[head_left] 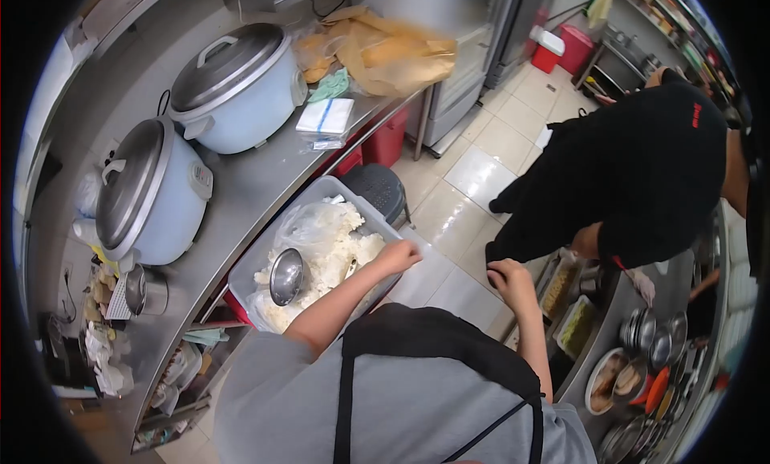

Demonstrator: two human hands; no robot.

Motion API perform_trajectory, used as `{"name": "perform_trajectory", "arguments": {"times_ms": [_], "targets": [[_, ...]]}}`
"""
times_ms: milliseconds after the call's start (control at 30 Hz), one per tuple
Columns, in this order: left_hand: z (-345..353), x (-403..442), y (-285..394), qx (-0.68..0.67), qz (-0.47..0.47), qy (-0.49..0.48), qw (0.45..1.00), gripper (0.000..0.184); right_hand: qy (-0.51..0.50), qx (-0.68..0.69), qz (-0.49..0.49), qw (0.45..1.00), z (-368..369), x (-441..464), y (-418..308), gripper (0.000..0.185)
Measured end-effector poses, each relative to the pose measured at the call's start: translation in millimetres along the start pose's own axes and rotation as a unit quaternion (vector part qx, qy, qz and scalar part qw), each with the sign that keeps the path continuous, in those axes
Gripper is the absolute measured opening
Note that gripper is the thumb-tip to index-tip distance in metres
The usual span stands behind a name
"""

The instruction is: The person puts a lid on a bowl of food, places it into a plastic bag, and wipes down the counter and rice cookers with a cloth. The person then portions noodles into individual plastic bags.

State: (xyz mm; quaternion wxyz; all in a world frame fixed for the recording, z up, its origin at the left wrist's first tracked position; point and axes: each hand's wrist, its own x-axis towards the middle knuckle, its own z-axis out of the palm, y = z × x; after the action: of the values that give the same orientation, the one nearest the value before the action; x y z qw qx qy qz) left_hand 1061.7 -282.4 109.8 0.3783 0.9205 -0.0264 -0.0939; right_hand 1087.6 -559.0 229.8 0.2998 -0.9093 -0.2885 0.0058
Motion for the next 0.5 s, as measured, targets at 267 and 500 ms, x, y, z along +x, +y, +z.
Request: {"name": "perform_trajectory", "arguments": {"times_ms": [267,500], "targets": [[-37,116,17,-0.034,0.012,0.105,0.994,0.02,-0.043,-0.003,-0.044,0.998,-32,117,90,0.013],[-69,125,-18,-0.036,-0.187,0.235,0.953,0.021,-0.116,0.028,-0.196,0.973,-24,254,114,0.008]]}}
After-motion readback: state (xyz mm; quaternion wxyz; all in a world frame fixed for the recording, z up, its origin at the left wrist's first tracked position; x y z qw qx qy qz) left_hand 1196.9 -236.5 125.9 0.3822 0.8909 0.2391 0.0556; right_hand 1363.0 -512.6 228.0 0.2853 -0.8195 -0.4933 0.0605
